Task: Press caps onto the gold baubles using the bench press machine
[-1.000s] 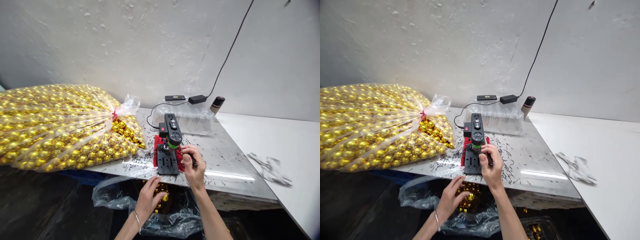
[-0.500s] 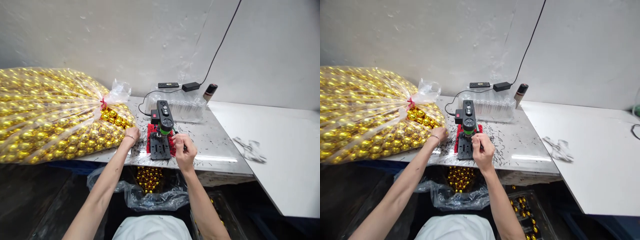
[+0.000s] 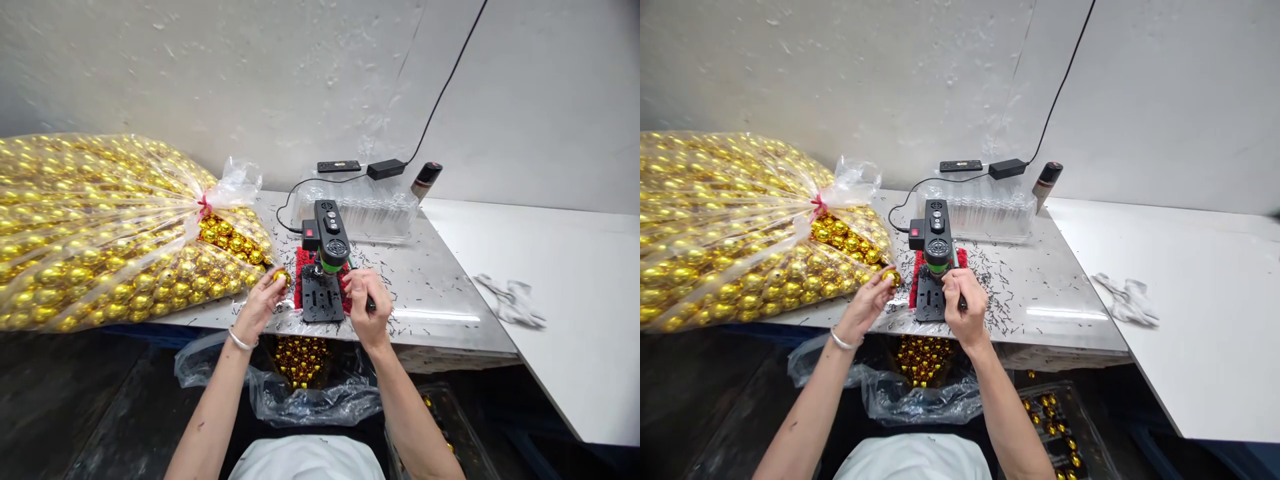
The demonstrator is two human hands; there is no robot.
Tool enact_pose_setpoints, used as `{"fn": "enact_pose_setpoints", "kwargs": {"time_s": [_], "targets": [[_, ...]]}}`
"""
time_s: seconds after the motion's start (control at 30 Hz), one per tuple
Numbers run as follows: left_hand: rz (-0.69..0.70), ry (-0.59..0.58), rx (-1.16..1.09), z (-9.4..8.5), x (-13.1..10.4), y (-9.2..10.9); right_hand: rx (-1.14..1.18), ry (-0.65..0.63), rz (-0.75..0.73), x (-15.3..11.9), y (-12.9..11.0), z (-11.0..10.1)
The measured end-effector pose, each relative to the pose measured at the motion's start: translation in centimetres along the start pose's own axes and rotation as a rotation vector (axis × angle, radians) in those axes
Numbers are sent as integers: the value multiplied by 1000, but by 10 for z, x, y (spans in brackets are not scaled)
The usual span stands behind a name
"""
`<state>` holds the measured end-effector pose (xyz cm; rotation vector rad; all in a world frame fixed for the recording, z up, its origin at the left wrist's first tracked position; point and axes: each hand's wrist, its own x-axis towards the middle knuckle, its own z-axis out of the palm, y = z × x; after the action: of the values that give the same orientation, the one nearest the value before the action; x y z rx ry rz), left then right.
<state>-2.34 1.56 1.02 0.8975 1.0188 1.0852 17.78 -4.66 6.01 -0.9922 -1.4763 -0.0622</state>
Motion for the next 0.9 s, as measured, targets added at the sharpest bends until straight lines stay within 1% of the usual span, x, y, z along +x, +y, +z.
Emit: {"fn": "enact_pose_setpoints", "kwargs": {"time_s": [0.03,0.1,0.17,0.2,0.3,0.37,0.47,0.53,0.6,0.7,0.77,0.83,0.9], "targets": [[-78,-19,-137,7,-2,-8,1,-2,-7,-1,1,0],[-190,-10,-255,21,-2,-22,1,-17,-19,-1,2,-1],[-221,22,-262,33,3,-33,-6,-40,-23,-2,2,-2],[-198,45,-231,39,6,-39,-12,-49,-22,-2,2,-3],[-46,106,-56,51,16,-54,-25,-56,-11,-2,1,-4],[45,104,95,56,20,-62,-24,-62,-10,-2,0,-5],[162,73,404,56,22,-72,-12,-74,-24,-2,1,-5],[243,79,611,53,20,-75,-7,-75,-37,-3,2,-5],[330,83,763,50,19,-77,-5,-76,-43,-4,3,-5],[496,51,902,48,17,-80,-2,-70,-38,-5,3,-5],[604,27,950,49,17,-83,4,-65,-43,-5,3,-5],[678,16,970,50,18,-87,26,-70,-49,-5,4,-5],[717,20,971,50,20,-92,46,-87,-51,-6,7,-4]]}}
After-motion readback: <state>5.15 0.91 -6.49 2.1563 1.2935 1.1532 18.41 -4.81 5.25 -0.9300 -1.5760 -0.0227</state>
